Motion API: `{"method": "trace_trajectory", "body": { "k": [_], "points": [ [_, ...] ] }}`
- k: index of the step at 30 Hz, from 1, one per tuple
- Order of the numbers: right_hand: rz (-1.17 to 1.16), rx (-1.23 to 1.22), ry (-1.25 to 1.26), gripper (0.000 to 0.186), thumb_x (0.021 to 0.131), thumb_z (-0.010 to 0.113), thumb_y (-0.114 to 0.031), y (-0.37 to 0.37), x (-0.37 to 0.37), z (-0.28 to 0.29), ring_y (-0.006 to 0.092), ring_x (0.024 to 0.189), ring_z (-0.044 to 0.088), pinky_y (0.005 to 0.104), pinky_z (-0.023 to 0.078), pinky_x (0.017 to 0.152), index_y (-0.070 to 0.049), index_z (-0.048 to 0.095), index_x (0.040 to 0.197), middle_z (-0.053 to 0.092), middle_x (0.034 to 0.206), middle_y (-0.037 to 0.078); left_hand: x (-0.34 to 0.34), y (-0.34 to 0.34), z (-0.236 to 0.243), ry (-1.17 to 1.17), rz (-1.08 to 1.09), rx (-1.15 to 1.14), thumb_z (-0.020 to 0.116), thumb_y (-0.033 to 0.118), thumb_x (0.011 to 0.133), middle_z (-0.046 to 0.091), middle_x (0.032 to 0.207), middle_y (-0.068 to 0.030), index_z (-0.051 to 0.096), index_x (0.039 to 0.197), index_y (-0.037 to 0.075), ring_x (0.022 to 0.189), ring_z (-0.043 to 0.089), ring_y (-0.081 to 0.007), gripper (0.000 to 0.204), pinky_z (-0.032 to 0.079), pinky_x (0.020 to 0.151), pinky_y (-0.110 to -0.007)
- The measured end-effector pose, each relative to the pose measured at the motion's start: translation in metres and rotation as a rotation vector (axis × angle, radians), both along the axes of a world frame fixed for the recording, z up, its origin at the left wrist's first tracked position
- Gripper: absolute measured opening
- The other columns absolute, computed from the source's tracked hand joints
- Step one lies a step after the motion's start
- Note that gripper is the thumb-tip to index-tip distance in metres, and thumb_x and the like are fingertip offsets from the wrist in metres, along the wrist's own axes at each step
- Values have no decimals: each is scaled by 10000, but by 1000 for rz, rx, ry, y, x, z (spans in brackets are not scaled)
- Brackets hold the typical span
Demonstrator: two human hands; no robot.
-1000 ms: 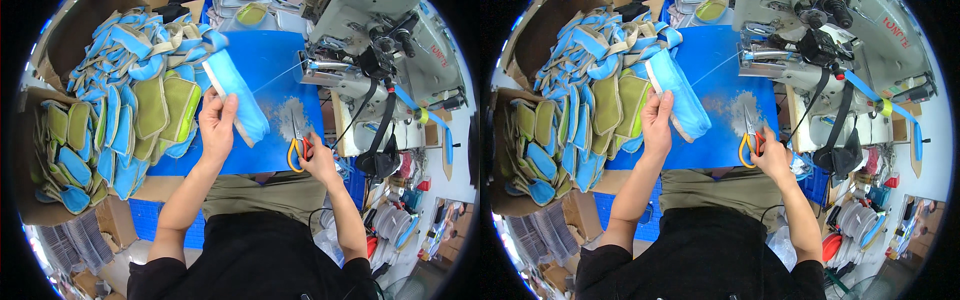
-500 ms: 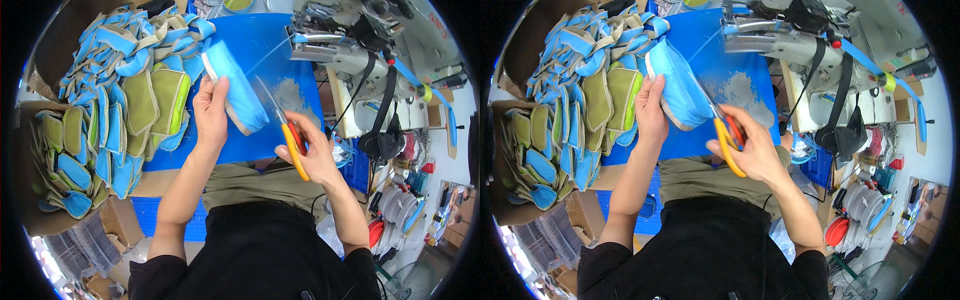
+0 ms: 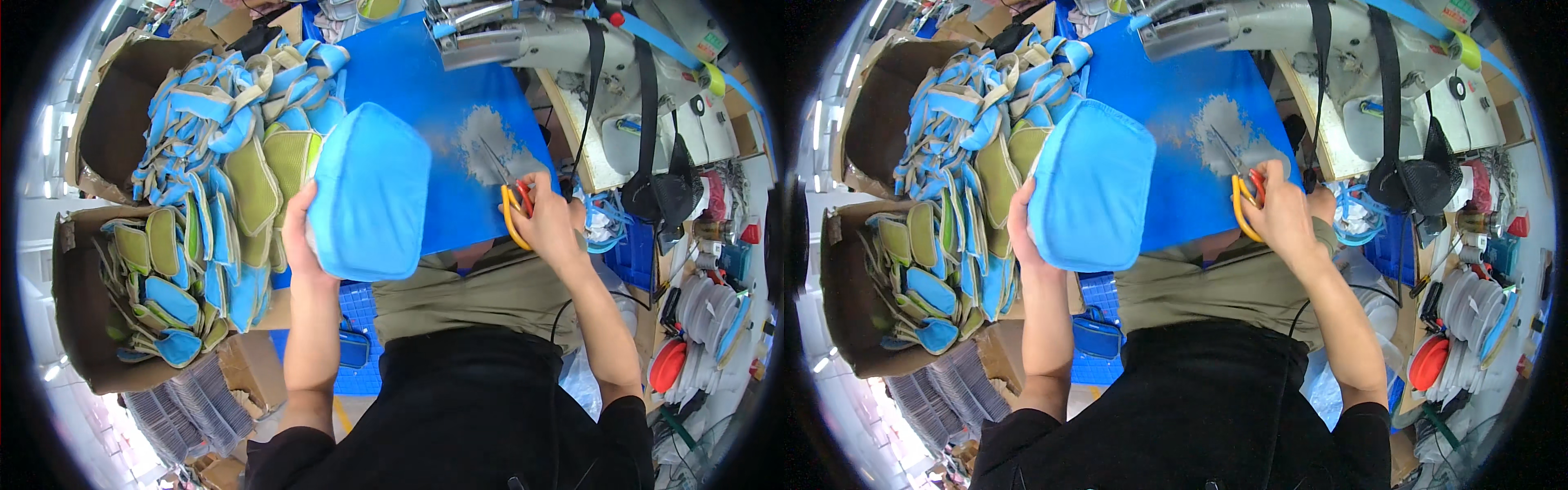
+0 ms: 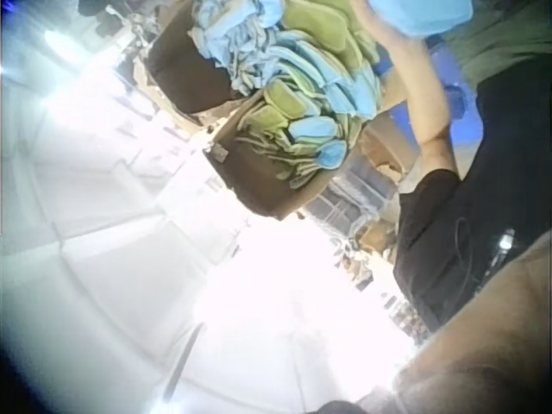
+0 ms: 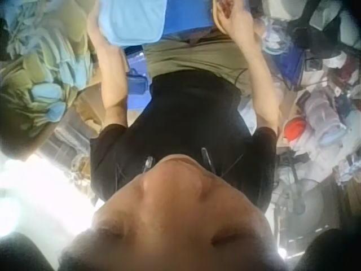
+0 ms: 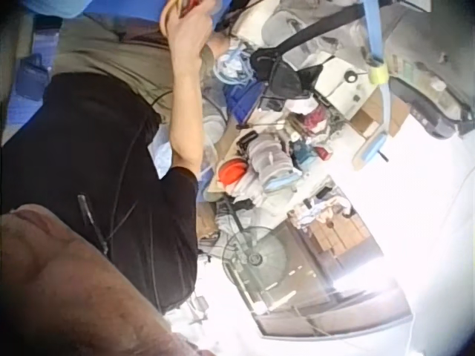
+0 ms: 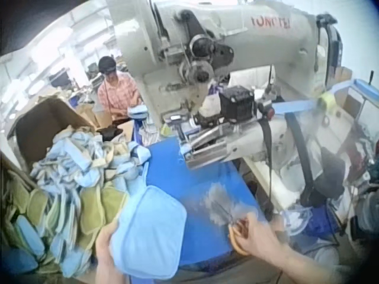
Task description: The person aligns the edges of a blue and beige fabric mask and feeds it into a sewing machine to stitch the perimeter. They guide the fabric through the machine, then remove the finished mask and place it on a pile of similar items. The person repeats this process with multiple masks throughout the clip.
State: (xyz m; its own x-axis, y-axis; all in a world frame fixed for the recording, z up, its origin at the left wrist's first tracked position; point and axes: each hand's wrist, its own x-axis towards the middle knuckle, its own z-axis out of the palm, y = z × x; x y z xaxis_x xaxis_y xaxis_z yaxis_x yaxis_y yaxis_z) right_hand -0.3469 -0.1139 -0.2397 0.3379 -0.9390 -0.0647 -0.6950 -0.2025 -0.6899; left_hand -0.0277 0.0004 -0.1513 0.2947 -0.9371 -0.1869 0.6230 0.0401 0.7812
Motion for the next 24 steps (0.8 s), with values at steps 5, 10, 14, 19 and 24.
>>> {"method": "trace_trajectory", "body": {
  "k": [5,10,14,19,24],
  "points": [
    [132,-280,69,439,878,785,-170,-6,-6,3,365,1040,686,429,568,843,-61,613,1267,664,1134,172,-47,3,-2,-1677,-126,-106,682,170,901,661,1327,-190,734,801,-15,1183,635,-353,216,461,1097,-491],
    [136,-304,-61,341,896,771,-162,-1,9,3,273,1058,685,376,570,833,-89,698,1221,670,1200,99,-73,18,-81,-1892,-395,-214,746,232,895,642,1342,-211,647,951,43,1278,578,-437,221,442,1104,-479],
    [144,-168,-190,311,891,775,-141,4,38,9,221,986,689,334,546,791,-62,713,1186,692,1183,98,-44,14,-79,-1534,-219,11,700,171,955,675,1319,-164,657,1017,52,1265,615,-376,141,478,1071,-463],
    [244,-239,-200,322,877,773,-177,-11,87,11,262,928,684,377,534,773,-25,718,1156,700,1088,139,35,-22,-88,-1523,113,71,674,138,992,696,1285,-99,694,1235,69,1107,675,-224,253,527,939,-359],
    [328,-243,-116,356,869,762,-215,-17,121,10,315,925,685,413,543,807,-18,717,1163,710,1063,159,44,-18,-92,-1423,61,139,670,168,1015,711,1220,-65,697,1277,67,1031,669,-152,282,528,871,-293]
  ]
}}
